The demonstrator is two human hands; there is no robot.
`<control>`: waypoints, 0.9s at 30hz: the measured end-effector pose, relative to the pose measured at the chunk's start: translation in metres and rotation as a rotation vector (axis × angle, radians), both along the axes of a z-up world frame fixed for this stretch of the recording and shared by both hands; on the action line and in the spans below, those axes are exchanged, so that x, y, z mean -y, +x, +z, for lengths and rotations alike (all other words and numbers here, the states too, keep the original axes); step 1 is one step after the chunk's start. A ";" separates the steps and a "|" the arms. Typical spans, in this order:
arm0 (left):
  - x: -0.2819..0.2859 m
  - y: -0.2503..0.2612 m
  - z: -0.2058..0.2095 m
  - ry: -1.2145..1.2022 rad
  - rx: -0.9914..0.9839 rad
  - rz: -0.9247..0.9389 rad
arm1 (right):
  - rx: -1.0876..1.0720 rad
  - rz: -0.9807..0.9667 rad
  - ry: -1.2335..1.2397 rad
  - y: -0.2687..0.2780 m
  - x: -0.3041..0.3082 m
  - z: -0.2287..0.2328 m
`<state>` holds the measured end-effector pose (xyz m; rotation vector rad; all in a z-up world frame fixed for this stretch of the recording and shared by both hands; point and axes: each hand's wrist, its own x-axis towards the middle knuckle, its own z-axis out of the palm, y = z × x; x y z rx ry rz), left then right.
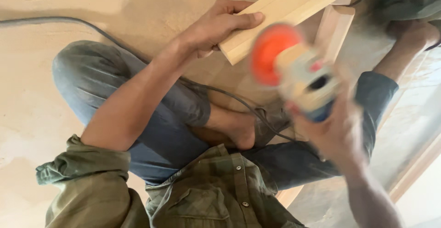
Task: The person sands the curved edges of a long wooden molding strip using an angle grinder with a sanding disc, holding the wood steady by hand and moving the tool back and forth along the length of the material.
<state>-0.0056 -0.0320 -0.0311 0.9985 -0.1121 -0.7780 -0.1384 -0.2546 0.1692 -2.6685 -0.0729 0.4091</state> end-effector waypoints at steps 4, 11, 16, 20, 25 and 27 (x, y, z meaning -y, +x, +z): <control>0.003 0.001 0.003 0.053 -0.002 0.008 | 0.144 -0.005 0.019 0.029 0.048 -0.005; 0.002 0.000 0.002 0.002 0.004 0.007 | 0.022 -0.050 0.040 0.007 0.011 -0.004; 0.004 0.000 -0.001 0.044 0.029 0.025 | -0.038 0.143 -0.003 -0.018 -0.039 0.001; 0.004 -0.001 -0.001 0.009 0.034 0.036 | -0.035 0.107 0.011 -0.017 -0.035 0.000; 0.002 -0.003 0.005 0.102 0.069 0.030 | 0.126 0.041 -0.060 0.024 0.046 -0.016; 0.002 -0.003 0.005 0.110 0.070 0.029 | 0.154 -0.026 -0.047 0.033 0.077 -0.020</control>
